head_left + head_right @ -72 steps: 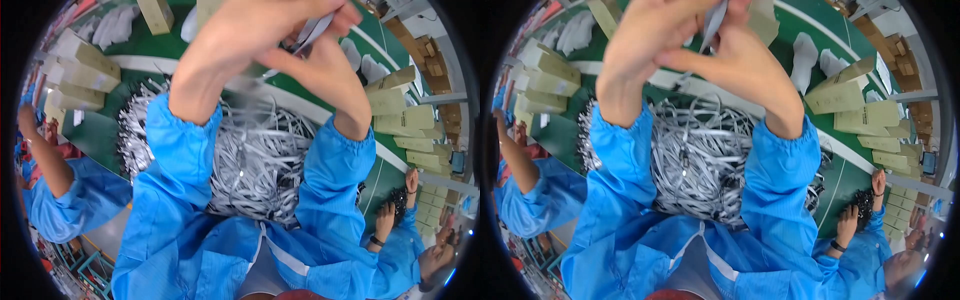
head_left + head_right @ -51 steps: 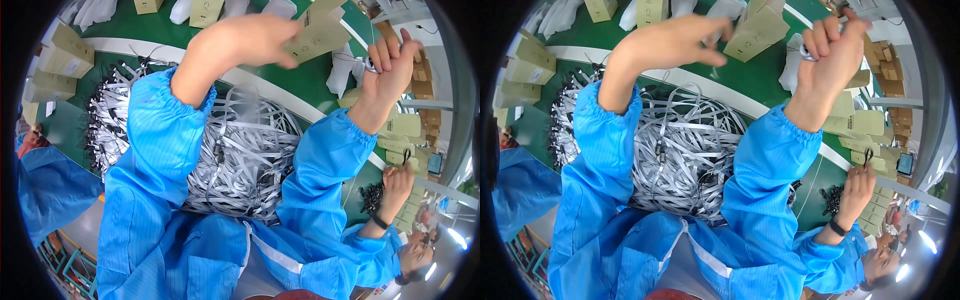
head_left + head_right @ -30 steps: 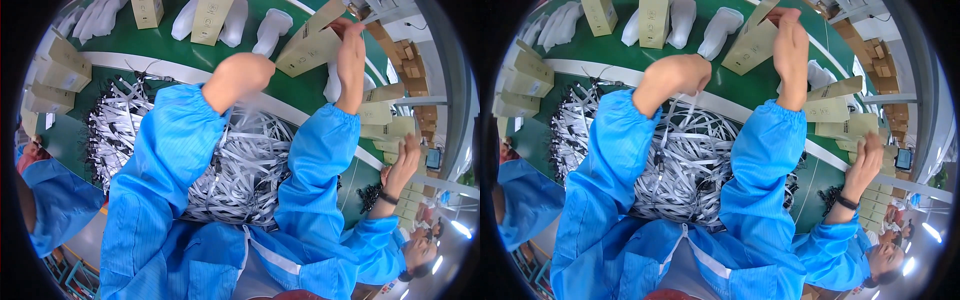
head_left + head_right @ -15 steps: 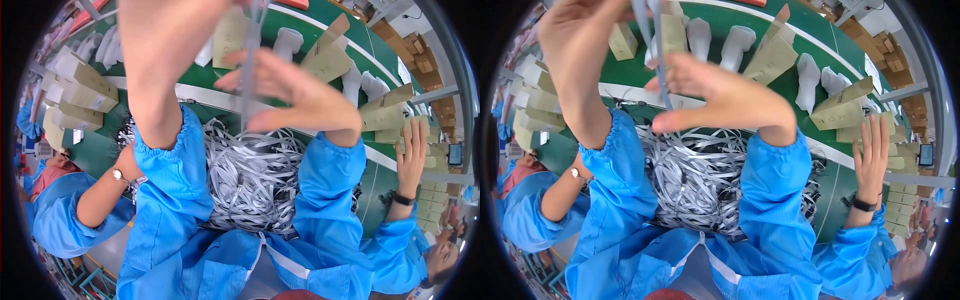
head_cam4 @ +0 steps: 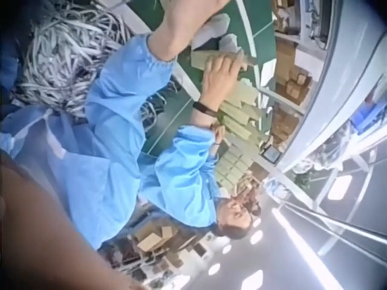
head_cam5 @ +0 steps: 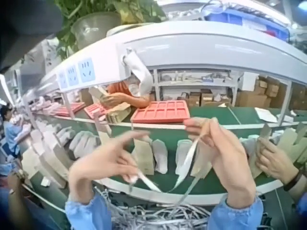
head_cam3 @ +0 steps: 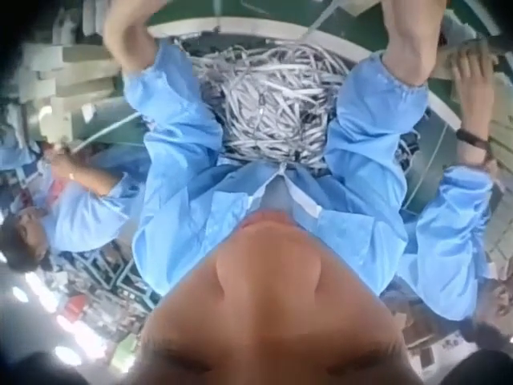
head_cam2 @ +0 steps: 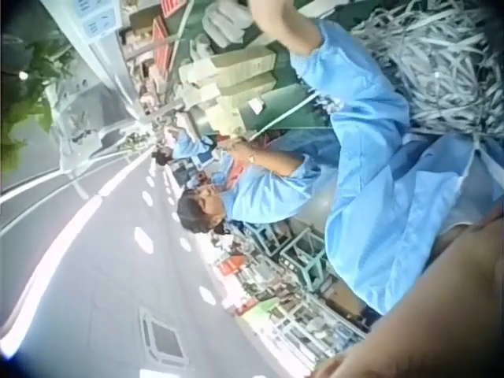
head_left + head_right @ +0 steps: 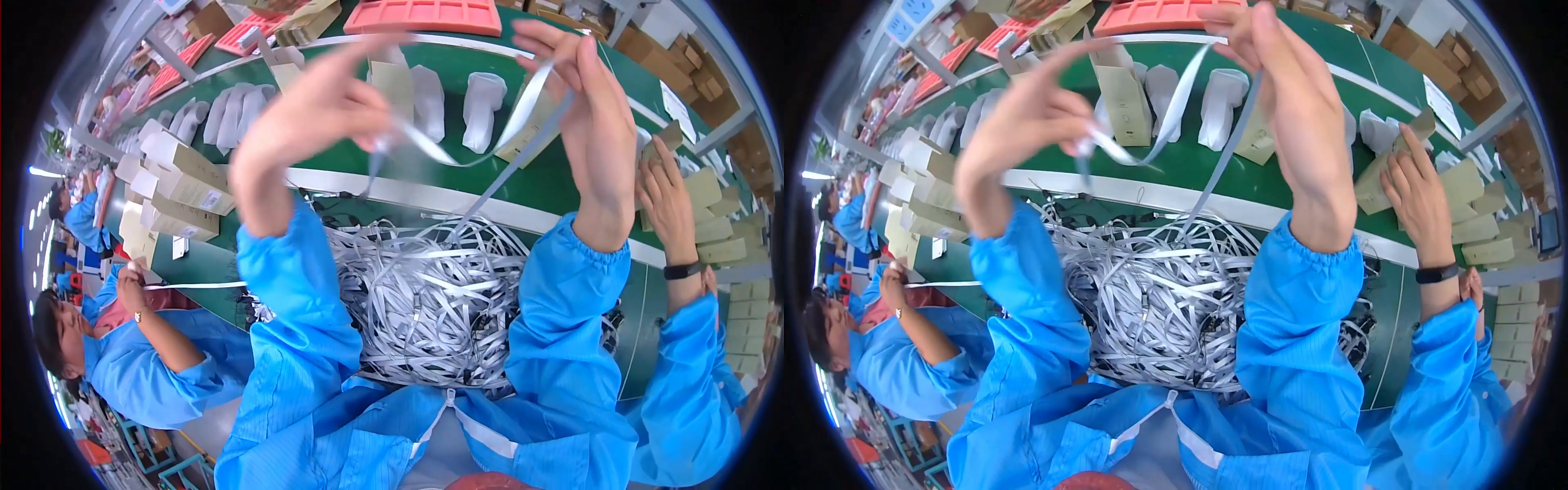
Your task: The person places electronic components and white ribbon packing material into individual cardboard boxes by hand on an assembly line.
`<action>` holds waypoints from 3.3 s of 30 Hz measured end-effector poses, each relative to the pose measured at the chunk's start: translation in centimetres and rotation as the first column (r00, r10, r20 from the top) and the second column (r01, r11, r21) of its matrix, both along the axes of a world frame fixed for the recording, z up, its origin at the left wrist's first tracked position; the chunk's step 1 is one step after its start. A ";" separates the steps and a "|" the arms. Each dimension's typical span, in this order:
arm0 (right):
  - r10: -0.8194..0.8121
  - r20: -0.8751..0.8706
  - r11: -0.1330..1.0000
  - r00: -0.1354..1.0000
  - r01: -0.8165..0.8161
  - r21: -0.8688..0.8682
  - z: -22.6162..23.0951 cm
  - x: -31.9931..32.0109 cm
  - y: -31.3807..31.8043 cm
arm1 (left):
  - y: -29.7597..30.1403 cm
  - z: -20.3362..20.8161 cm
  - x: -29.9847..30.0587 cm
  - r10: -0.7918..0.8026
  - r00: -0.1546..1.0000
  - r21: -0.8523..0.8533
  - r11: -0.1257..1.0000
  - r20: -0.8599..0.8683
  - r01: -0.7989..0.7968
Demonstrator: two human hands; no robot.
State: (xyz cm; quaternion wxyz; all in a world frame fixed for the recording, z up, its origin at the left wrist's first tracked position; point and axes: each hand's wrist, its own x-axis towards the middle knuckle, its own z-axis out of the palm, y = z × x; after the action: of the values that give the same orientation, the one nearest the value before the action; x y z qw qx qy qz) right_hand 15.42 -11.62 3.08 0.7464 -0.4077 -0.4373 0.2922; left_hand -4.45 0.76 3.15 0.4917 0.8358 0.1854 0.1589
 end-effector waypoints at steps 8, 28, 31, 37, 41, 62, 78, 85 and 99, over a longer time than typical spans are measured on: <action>0.704 -0.359 0.693 0.612 -0.703 0.161 0.4 5.0 -1.7 | -1.0 -7.6 10.0 -0.790 0.602 -0.436 0.584 -0.115 0.685; 0.646 0.459 0.763 0.609 -0.512 -0.394 -6.0 1.6 4.7 | -1.9 -3.7 4.2 0.257 0.776 -0.348 0.936 0.576 -0.051; 0.558 0.419 0.828 0.717 -0.443 -0.344 -5.4 2.3 3.9 | -1.2 -4.4 3.9 0.329 0.773 -0.217 0.944 0.543 -0.249; 0.042 0.005 0.999 0.999 -0.042 -0.025 -4.8 2.2 5.1 | -1.2 -7.1 6.5 0.288 0.847 0.022 0.943 0.447 -0.333; 0.249 -0.437 0.967 0.864 -0.194 0.168 -6.3 3.1 5.6 | -2.7 -7.2 8.4 0.159 0.926 -0.145 0.983 0.342 -0.116; 0.291 -0.118 0.858 0.949 -0.205 0.471 -4.7 6.5 3.0 | 1.2 -21.7 12.4 0.357 0.671 0.197 0.774 0.649 -0.602; -0.097 0.849 0.991 0.519 0.131 0.032 -9.0 4.3 6.8 | 1.0 -21.0 12.9 0.427 0.716 0.218 0.755 0.553 -0.619; -0.327 0.870 0.936 0.369 0.255 0.243 -7.8 5.0 5.3 | 0.8 -20.3 12.9 0.419 0.759 0.131 0.829 0.499 -0.544; -0.166 0.950 0.930 0.266 0.362 0.061 -9.1 6.4 5.2 | 2.5 -13.1 6.8 0.103 0.881 0.210 0.978 -0.461 -0.005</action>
State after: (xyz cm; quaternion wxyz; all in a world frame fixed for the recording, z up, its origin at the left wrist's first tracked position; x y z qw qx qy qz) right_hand 21.83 -6.42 -6.06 0.3502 -0.6288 -0.6879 -0.0939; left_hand 2.31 3.26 -9.98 0.3396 0.8896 0.3050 -0.0165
